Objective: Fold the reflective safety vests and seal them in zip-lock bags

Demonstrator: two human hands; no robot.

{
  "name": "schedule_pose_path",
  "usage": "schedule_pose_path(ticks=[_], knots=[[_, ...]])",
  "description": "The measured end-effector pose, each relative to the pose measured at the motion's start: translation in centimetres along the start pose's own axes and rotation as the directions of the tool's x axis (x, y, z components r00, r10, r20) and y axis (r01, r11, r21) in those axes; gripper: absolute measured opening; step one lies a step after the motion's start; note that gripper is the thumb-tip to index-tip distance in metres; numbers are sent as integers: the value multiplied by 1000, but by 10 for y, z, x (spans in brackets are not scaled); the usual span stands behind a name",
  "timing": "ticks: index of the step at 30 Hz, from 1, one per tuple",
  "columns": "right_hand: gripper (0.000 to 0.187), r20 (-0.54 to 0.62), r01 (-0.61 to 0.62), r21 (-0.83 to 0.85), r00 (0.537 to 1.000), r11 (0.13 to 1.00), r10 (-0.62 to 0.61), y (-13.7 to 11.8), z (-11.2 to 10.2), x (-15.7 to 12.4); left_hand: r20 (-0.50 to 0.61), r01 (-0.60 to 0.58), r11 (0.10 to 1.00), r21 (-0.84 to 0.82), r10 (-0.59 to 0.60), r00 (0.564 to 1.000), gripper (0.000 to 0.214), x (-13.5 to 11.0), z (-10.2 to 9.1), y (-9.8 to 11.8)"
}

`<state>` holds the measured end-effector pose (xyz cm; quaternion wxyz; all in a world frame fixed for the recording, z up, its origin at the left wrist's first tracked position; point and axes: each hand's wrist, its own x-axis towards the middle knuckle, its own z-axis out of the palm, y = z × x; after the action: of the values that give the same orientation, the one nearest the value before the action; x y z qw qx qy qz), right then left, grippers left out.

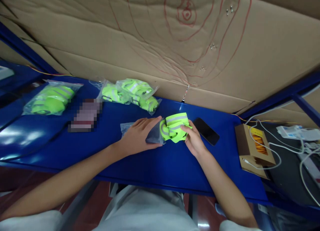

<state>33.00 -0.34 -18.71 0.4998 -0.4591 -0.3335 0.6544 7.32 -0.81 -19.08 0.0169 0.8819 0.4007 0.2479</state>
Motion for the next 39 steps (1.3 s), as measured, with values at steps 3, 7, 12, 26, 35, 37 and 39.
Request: schedule_pose_path(ticks=[3,7,12,26,35,37,39], knots=[[44,-51,50,4,997,999,-50,-4,-2,0,-18,15,1000,-5,-15,1000,104,0,0,-1],[54,-3,73,-40,997,997,-73,-9,-1,-4,-67,20,999,-26,-22,997,105,1,1,0],[62,30,35,-90,999,995,-32,-7,10,-12,-67,-2,999,33,4,998,105,1,-1,6],[72,223,75,-435,974,897,27,-9,7,-16,135,8,995,104,-22,991,118,-6,3,8],[50,417,255,-580,909,774,13,-19,2,-20,299,22,997,-68,-1,954,139,-5,-1,15],[45,464,275,-592,885,758,41,-26,2,-24,328,71,981,-182,-8,945,143,-4,-6,17],[42,487,241,-579,868,778,94,-28,3,-27,361,99,957,-274,7,932,143,-4,-10,20]])
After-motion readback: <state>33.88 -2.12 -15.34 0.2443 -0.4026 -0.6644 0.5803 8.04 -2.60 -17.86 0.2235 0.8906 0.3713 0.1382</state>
